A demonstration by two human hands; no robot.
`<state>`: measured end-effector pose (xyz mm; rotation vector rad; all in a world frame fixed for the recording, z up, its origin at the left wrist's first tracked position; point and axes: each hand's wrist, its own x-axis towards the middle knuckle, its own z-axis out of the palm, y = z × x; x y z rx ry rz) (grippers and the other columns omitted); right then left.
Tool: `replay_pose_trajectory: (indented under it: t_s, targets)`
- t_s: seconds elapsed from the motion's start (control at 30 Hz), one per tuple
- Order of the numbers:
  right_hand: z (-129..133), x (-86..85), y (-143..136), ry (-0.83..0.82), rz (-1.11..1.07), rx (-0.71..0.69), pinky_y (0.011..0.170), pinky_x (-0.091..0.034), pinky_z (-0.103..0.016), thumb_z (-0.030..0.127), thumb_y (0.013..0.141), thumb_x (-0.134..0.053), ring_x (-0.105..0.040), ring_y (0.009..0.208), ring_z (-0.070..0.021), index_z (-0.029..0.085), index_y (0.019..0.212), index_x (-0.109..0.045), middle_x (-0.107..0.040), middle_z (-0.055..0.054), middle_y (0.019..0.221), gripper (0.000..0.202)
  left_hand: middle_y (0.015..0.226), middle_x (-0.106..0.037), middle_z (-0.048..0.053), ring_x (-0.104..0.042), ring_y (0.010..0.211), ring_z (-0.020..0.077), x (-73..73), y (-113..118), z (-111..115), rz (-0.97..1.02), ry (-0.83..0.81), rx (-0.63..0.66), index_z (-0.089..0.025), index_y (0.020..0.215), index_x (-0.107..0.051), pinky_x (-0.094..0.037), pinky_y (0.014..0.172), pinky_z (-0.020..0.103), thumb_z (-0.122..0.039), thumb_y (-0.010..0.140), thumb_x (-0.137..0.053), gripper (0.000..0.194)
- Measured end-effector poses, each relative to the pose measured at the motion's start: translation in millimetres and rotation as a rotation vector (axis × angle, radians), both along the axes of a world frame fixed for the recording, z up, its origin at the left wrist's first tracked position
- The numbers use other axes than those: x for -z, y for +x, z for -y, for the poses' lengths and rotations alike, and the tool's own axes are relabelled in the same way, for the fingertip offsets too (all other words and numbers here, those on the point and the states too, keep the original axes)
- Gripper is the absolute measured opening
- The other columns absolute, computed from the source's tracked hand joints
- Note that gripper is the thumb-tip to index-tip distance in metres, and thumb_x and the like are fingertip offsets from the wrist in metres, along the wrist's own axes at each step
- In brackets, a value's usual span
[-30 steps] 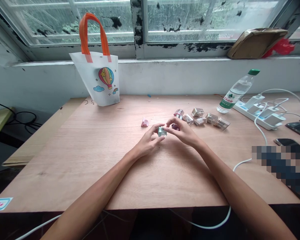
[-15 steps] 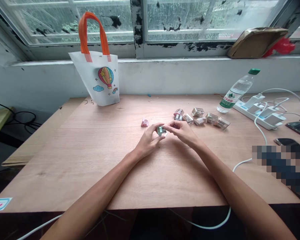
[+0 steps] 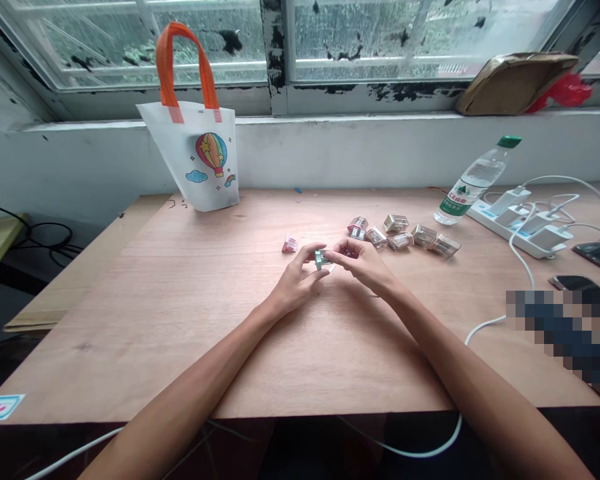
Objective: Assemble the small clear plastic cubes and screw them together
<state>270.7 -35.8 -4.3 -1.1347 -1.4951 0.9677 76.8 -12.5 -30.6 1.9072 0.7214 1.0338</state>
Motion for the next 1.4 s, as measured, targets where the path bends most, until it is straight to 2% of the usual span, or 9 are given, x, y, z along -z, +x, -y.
replay_pose_trajectory:
  t_s: [0.1,0.2,0.27,0.37,0.43,0.53,0.7,1.17,1.4]
  targets:
    - [0.7,0.9,-4.1,0.070,0.004,0.042,0.063,-0.040,-0.029,0.058,0.081,-0.076,-0.052,0.068,-0.0137,0.019,0.080,-0.066,-0.063,-0.001,0.077,0.040,0.138,-0.056,0.008,-0.059,0.127,0.0260,0.2,1.4,0.7,0.055,-0.089,0.014,-0.028,0.131,-0.055,-0.057,0.090,0.034,-0.025,0.093,-0.067,0.041]
    - [0.8,1.0,-3.0,0.132,0.078,0.094,0.061,-0.040,-0.029,0.058,0.092,-0.064,-0.054,0.067,-0.0144,0.019,0.086,-0.066,-0.065,-0.002,0.079,0.039,0.138,-0.057,0.008,-0.061,0.125,0.0263,-1.2,2.1,0.7,0.093,-0.123,-0.030,-0.029,0.129,-0.054,-0.056,0.090,0.037,-0.023,0.091,-0.068,0.041]
    - [0.2,2.3,0.1,0.181,0.193,0.152,0.063,-0.041,-0.029,0.055,0.098,-0.057,-0.057,0.069,-0.0156,0.019,0.090,-0.067,-0.067,-0.003,0.083,0.038,0.136,-0.060,0.008,-0.064,0.120,0.0247,-2.4,1.8,-0.2,0.126,-0.105,-0.103,-0.028,0.127,-0.053,-0.054,0.095,0.039,-0.021,0.091,-0.068,0.040]
    - [-1.1,8.8,2.7,0.231,0.501,0.172,0.068,-0.043,-0.030,0.043,0.100,-0.059,-0.062,0.075,-0.0181,0.019,0.096,-0.068,-0.069,-0.004,0.086,0.025,0.130,-0.065,0.008,-0.068,0.112,0.0225,-3.8,0.4,-2.5,0.175,-0.048,-0.206,-0.027,0.127,-0.050,-0.049,0.100,0.042,-0.018,0.091,-0.067,0.041]
    - [-1.4,15.2,0.0,0.219,0.670,0.132,0.069,-0.043,-0.030,0.035,0.098,-0.062,-0.064,0.079,-0.0191,0.020,0.105,-0.068,-0.071,-0.004,0.094,0.017,0.128,-0.066,0.008,-0.068,0.112,0.0231,-3.9,-0.7,-3.9,0.195,-0.032,-0.246,-0.027,0.127,-0.049,-0.048,0.099,0.042,-0.017,0.091,-0.067,0.041]
    - [-1.0,23.3,-9.4,0.173,0.792,0.117,0.069,-0.044,-0.030,0.032,0.100,-0.060,-0.067,0.084,-0.0185,0.022,0.115,-0.067,-0.069,-0.007,0.115,0.020,0.128,-0.066,0.008,-0.067,0.115,0.0239,-2.6,-1.1,-5.2,0.203,-0.024,-0.278,-0.027,0.128,-0.050,-0.048,0.097,0.041,-0.018,0.091,-0.068,0.042]
    - [-3.4,26.8,-22.5,0.147,0.885,0.161,0.064,-0.040,-0.029,0.037,0.102,-0.054,-0.066,0.084,-0.0175,0.025,0.107,-0.071,-0.065,-0.005,0.119,0.021,0.126,-0.066,0.006,-0.067,0.112,0.0218,0.3,1.4,-5.8,0.186,0.014,-0.270,-0.028,0.128,-0.051,-0.049,0.095,0.038,-0.018,0.090,-0.069,0.043]
    - [-10.6,32.7,-28.7,0.189,0.840,0.222,0.059,-0.038,-0.029,0.033,0.099,-0.056,-0.061,0.075,-0.0180,0.023,0.100,-0.071,-0.065,-0.008,0.112,0.018,0.131,-0.064,0.007,-0.064,0.117,0.0239,-3.5,1.2,1.0,0.061,0.126,-0.279,-0.029,0.130,-0.053,-0.047,0.099,0.041,-0.018,0.092,-0.066,0.041]
    - [-3.1,12.6,-12.4,0.297,0.387,0.228,0.067,-0.045,-0.032,0.038,0.099,-0.058,-0.052,0.067,-0.0150,0.021,0.095,-0.067,-0.062,-0.006,0.103,0.020,0.130,-0.064,0.007,-0.065,0.112,0.0224,-5.3,0.6,3.1,0.012,0.183,-0.310,-0.027,0.129,-0.052,-0.048,0.099,0.040,-0.014,0.092,-0.065,0.041]
